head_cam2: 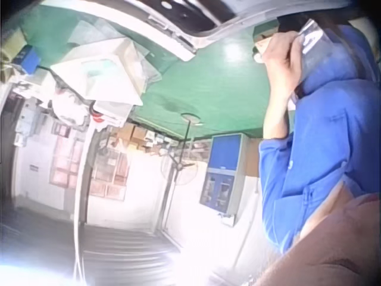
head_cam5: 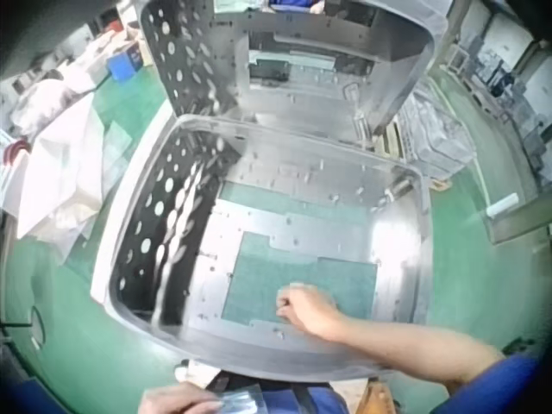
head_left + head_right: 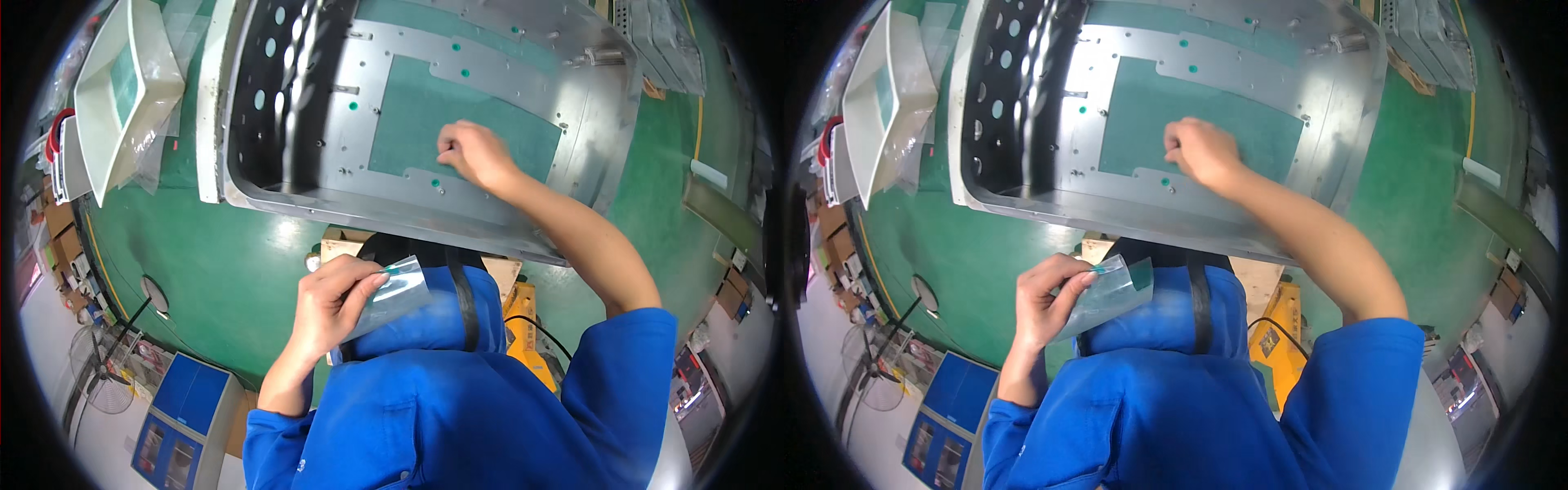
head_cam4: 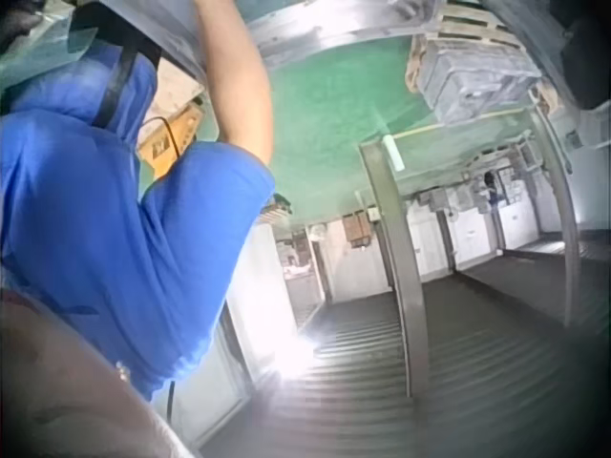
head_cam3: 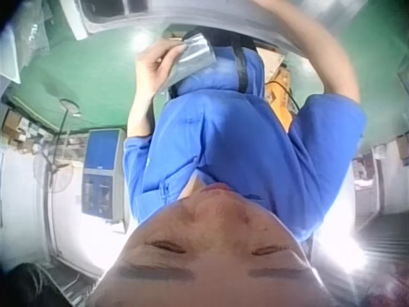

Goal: Applying small green stickers to the interior and exterior of metal equipment enclosures.

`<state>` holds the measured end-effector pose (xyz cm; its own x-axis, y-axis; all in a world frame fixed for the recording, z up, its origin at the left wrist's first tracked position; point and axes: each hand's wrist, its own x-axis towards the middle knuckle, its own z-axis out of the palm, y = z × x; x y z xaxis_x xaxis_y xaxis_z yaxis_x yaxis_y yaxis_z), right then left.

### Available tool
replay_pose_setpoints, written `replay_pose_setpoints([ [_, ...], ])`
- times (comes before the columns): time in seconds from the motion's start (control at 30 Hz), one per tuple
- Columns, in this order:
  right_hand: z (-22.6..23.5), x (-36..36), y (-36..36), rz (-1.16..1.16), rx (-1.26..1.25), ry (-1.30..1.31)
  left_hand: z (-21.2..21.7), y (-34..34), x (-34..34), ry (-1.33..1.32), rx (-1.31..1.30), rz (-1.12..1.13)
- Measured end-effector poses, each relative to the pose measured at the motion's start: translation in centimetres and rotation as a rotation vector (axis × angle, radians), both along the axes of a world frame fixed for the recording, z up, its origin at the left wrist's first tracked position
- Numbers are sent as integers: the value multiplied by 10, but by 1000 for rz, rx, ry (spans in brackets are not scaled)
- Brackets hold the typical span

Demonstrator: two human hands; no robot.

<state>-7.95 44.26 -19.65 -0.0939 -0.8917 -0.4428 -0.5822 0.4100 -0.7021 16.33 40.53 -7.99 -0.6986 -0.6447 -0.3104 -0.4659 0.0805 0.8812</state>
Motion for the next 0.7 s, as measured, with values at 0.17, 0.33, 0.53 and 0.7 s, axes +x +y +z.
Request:
replay_pose_setpoints([
  [0.17,138,3,-15,-40,-423,-515,45,-55,-50,12,-287,-167],
  [0.33,162,-28,-5,-348,-465,-641,84,-94,-116,130,-467,-364],
  [0.53,169,-59,-1,-568,-689,-463,90,-116,-178,213,-471,-516],
  [0.7,156,-62,4,-750,-814,-274,79,-125,-211,184,-368,-625],
])
